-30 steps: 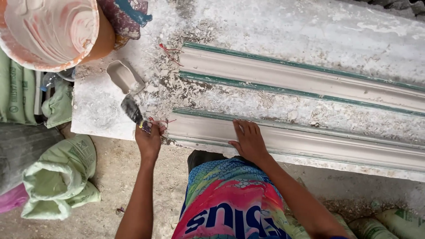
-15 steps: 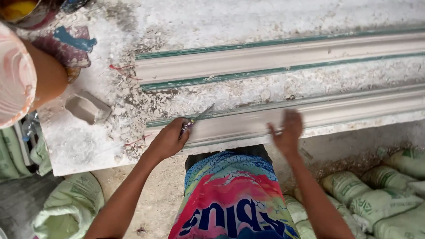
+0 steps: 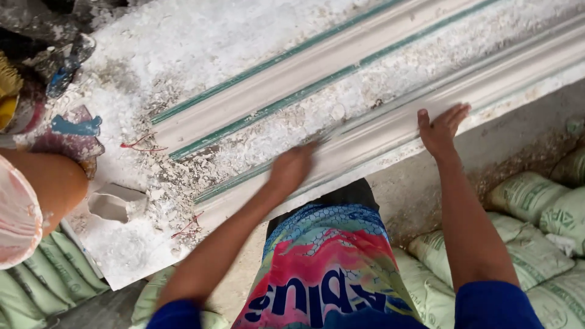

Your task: The person sands long white decorative moldings laid on a workbench using a sanding block. They repeatedly move the block along the length of each molding, occasionally repositioning their hands and the moldings to reach different sections.

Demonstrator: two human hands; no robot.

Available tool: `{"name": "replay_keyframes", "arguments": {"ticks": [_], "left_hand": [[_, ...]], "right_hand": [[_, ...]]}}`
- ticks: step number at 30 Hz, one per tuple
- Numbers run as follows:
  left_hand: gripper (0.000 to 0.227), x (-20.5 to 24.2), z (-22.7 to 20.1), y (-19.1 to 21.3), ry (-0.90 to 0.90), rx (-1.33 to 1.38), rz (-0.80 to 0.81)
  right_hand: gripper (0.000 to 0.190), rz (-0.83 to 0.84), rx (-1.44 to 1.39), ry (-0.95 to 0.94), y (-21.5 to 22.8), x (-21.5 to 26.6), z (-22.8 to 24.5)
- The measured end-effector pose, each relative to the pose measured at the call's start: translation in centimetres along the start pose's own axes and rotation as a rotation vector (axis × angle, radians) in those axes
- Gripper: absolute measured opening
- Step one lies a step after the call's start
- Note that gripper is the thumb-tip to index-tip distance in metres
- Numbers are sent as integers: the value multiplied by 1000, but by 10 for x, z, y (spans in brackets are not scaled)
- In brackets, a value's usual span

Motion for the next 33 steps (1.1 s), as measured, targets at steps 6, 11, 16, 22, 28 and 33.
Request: {"name": "replay_keyframes", "arguments": {"ticks": [6, 11, 16, 22, 28, 33], "left_hand": [[47, -10, -34, -16, -293, -306, -163], [53, 133, 67, 60, -422, -626, -99], [36, 100, 22, 46, -537, -735, -185], [21, -143, -154, -105, -764, -578, -587], [46, -128, -108, -98, -495, -462, -119], [42, 0, -8, 4, -29, -236, -36]], "right_hand": [[115, 38, 128, 58, 56, 47, 43], [115, 4, 97, 76, 51, 38, 35], [116, -17, 5, 131, 53, 40, 42], [123, -43, 61, 113, 47, 33, 31], [126, -105, 73, 170, 50, 31, 30], [128, -182, 35, 248, 33, 20, 12]]}}
Point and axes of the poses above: each hand's wrist, its own x-axis away from the middle knuckle, its own y-axis out of the back of the hand, z = x × y, the point moved 7 cm from there along -x, towards the middle knuckle, and after that the axes turned 2 degrees about x, right-handed, at the moved point
